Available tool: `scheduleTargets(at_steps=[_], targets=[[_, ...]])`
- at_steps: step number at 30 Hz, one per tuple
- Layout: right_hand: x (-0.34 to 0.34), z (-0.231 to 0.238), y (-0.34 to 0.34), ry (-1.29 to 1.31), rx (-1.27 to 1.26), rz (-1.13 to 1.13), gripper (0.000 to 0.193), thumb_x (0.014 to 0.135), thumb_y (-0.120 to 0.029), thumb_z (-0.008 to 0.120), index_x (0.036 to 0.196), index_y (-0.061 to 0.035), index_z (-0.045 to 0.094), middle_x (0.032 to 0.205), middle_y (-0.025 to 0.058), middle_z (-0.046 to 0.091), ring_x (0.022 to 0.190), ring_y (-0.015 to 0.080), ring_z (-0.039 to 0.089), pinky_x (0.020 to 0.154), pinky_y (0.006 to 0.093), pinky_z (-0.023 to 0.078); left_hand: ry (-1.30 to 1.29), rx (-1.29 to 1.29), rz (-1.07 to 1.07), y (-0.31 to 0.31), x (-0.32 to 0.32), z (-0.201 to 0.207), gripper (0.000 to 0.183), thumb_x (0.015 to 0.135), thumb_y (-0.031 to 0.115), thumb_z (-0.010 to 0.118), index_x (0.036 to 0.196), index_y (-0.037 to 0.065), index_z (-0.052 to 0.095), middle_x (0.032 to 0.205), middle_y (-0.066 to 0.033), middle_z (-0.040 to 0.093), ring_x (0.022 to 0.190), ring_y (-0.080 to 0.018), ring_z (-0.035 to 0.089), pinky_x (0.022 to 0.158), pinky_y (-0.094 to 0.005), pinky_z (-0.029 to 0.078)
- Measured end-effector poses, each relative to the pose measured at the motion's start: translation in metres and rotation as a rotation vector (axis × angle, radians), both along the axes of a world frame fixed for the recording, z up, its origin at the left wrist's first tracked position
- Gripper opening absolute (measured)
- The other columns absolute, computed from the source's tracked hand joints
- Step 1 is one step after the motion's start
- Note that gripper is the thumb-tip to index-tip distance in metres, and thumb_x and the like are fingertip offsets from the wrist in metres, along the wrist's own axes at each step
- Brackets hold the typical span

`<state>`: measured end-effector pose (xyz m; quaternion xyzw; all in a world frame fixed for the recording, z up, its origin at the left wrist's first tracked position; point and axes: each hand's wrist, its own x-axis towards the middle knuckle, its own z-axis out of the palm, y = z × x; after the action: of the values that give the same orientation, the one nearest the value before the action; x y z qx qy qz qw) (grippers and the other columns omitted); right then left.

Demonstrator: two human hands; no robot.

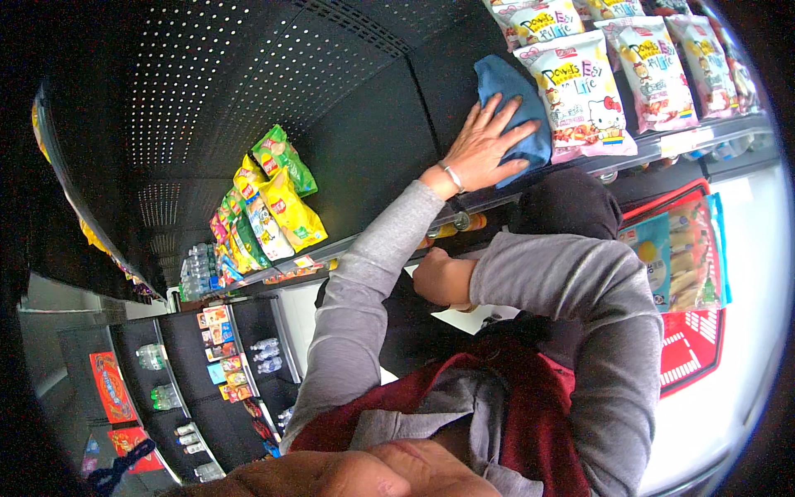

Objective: The person removes snack bags from a red shopping basket and places them onto a store shelf. They wipe the shelf surface with a blue cloth between placements and continue arranging the snack packages in rows.

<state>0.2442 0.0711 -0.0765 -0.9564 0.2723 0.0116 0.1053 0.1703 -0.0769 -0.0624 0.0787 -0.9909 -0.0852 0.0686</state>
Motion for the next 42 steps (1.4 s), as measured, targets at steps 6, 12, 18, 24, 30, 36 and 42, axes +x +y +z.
scheduleTargets(at_steps=[6,12,18,24,30,36,42], targets=[[-0.008,-0.017,-0.001,-0.183,-0.004,-0.083,0.009,0.068,-0.023,0.072,0.069,-0.0142,0.075,0.062,0.0001,0.065,0.052,0.0203,0.061,0.041,0.0378,0.03,0.005,-0.045,0.066,-0.009,-0.037,-0.008,0.062,0.093,0.057,0.055,0.146,0.025,0.049,0.159,-0.0199,0.03,0.146,-0.0489,0.023,0.116,-0.0654,0.02],[-0.004,-0.025,-0.012,0.052,0.178,-0.123,0.02,0.086,-0.026,0.062,0.088,-0.0133,0.078,0.084,0.0073,0.075,0.078,0.0257,0.073,0.067,0.0428,0.051,-0.026,0.012,0.079,-0.017,0.008,-0.001,0.062,0.095,0.035,0.059,0.153,0.023,0.039,0.162,-0.0138,0.028,0.15,-0.0398,0.022,0.12,-0.0599,0.019],[-0.01,-0.002,-0.016,0.084,0.158,-0.135,0.018,0.088,-0.02,0.061,0.095,-0.0097,0.074,0.089,0.0101,0.076,0.083,0.0262,0.075,0.071,0.0412,0.055,-0.108,-0.144,0.357,-0.069,0.132,-0.001,0.063,0.099,0.035,0.05,0.157,0.018,0.031,0.163,-0.015,0.028,0.153,-0.0341,0.021,0.123,-0.0537,0.015],[-0.015,0.002,-0.019,0.114,0.177,-0.111,0.019,0.088,-0.016,0.062,0.102,-0.0091,0.072,0.094,0.0118,0.076,0.086,0.0271,0.075,0.068,0.0398,0.057,-0.159,-0.16,0.938,-0.128,0.273,-0.014,0.063,0.1,0.039,0.048,0.153,0.008,0.034,0.159,-0.0226,0.031,0.147,-0.0407,0.028,0.118,-0.0547,0.025],[-0.014,-0.007,-0.013,-0.038,0.047,-0.156,0.018,0.083,-0.02,0.063,0.084,-0.008,0.077,0.083,0.0112,0.075,0.075,0.027,0.074,0.062,0.0413,0.053,-0.188,-0.131,0.984,-0.097,0.324,-0.029,0.073,0.1,0.044,0.046,0.155,0.001,0.024,0.161,-0.0292,0.021,0.146,-0.0486,0.025,0.118,-0.0569,0.025],[-0.013,0.002,-0.006,-0.025,0.186,-0.124,0.018,0.078,-0.02,0.065,0.083,-0.0072,0.076,0.08,0.0101,0.074,0.075,0.0285,0.074,0.064,0.0406,0.053,-0.412,-0.04,1.031,-0.032,0.316,-0.018,0.083,0.098,0.049,0.05,0.155,-0.003,0.02,0.157,-0.0372,0.02,0.144,-0.0559,0.023,0.118,-0.058,0.026],[-0.005,-0.01,0.009,-0.056,-0.005,-0.077,0.025,0.075,-0.024,0.067,0.086,-0.0026,0.075,0.077,0.0099,0.072,0.072,0.0232,0.071,0.059,0.0379,0.048,-0.356,0.023,1.052,-0.044,0.293,-0.008,0.094,0.095,0.064,0.046,0.157,0.0,0.017,0.159,-0.0369,0.012,0.145,-0.0584,0.017,0.117,-0.0629,0.02]])
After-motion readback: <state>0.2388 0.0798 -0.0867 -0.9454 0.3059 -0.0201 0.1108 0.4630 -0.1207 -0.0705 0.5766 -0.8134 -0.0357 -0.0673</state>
